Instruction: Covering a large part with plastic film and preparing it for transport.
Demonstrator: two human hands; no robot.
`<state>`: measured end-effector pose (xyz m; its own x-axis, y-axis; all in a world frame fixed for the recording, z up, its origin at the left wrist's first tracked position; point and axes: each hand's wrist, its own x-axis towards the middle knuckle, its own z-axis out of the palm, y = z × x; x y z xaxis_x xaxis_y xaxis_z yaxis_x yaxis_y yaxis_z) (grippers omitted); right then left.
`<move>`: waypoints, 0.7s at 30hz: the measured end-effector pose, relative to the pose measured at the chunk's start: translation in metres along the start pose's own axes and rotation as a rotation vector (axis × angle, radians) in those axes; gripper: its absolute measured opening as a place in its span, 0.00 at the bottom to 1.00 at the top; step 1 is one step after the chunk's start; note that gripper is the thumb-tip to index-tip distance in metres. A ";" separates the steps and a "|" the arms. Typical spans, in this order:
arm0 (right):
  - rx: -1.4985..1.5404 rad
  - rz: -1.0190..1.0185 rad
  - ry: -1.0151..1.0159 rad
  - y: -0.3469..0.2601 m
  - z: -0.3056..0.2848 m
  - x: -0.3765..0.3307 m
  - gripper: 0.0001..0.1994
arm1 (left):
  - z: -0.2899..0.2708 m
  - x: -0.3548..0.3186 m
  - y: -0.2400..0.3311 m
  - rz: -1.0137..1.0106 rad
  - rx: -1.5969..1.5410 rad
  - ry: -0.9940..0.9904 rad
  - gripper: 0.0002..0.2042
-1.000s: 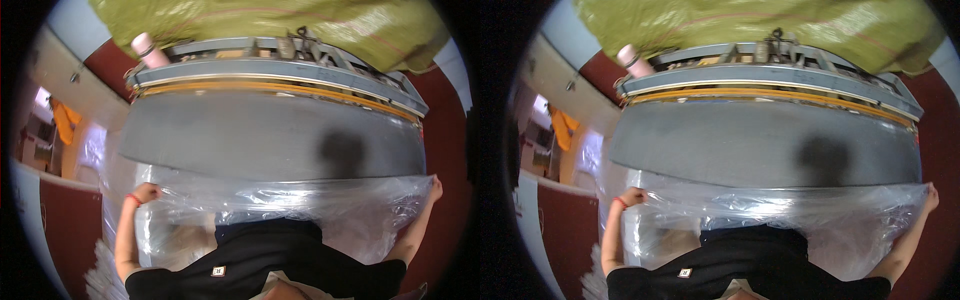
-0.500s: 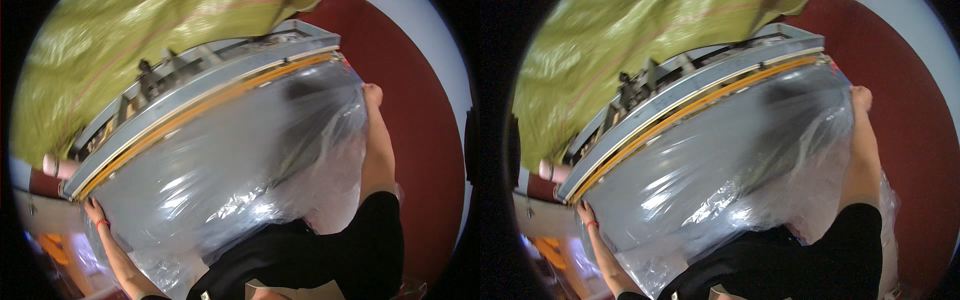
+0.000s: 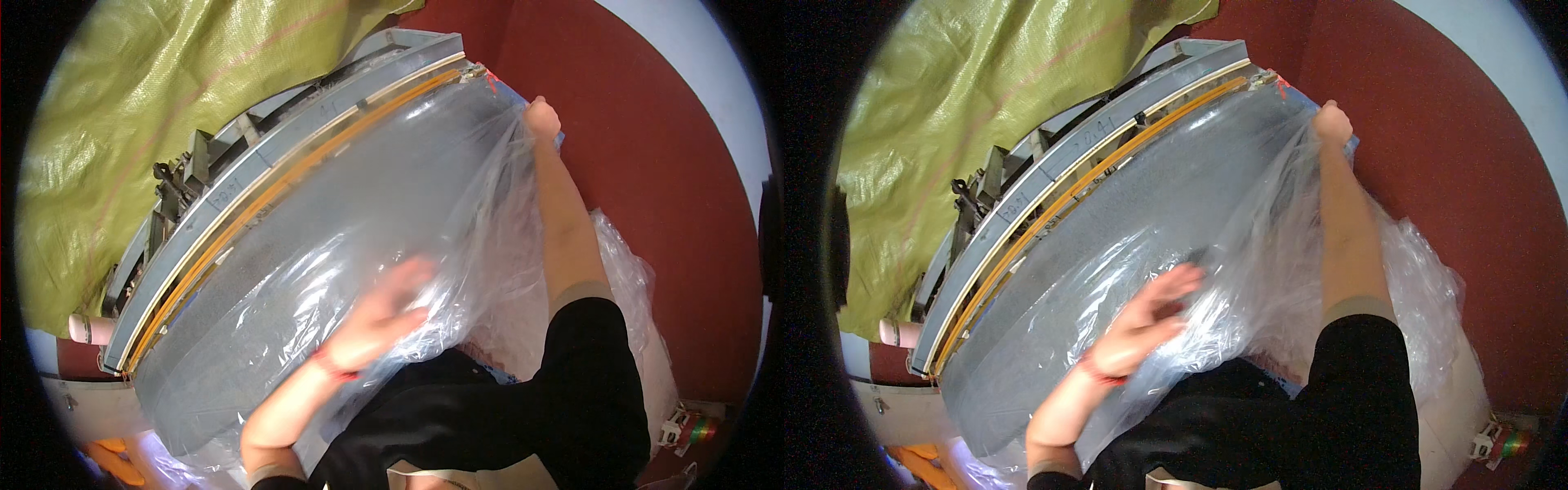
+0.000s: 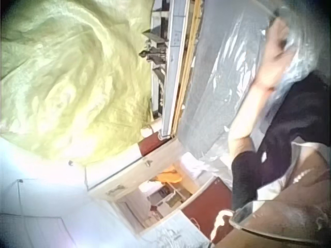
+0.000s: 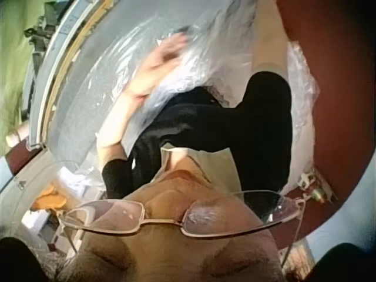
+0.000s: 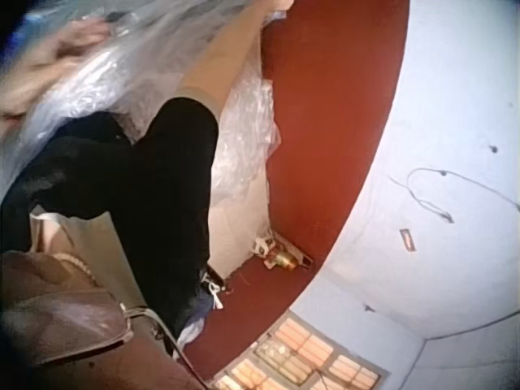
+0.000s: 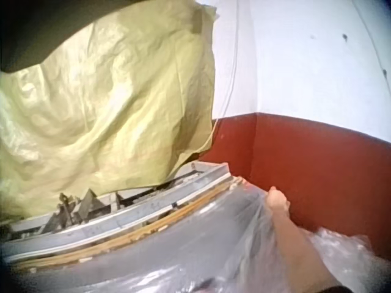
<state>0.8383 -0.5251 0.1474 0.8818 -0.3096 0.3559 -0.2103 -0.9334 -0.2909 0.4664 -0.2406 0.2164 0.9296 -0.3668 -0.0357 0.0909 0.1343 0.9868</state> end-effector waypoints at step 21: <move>-0.018 -0.090 0.007 0.004 -0.010 -0.006 0.14 | -0.004 -0.249 0.056 0.944 0.008 0.623 0.36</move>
<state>0.8282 -0.5286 0.1526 0.8946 -0.2257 0.3858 -0.1382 -0.9605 -0.2415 0.2411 -0.1382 0.2800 0.6414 0.4017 0.6537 -0.7420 0.1080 0.6617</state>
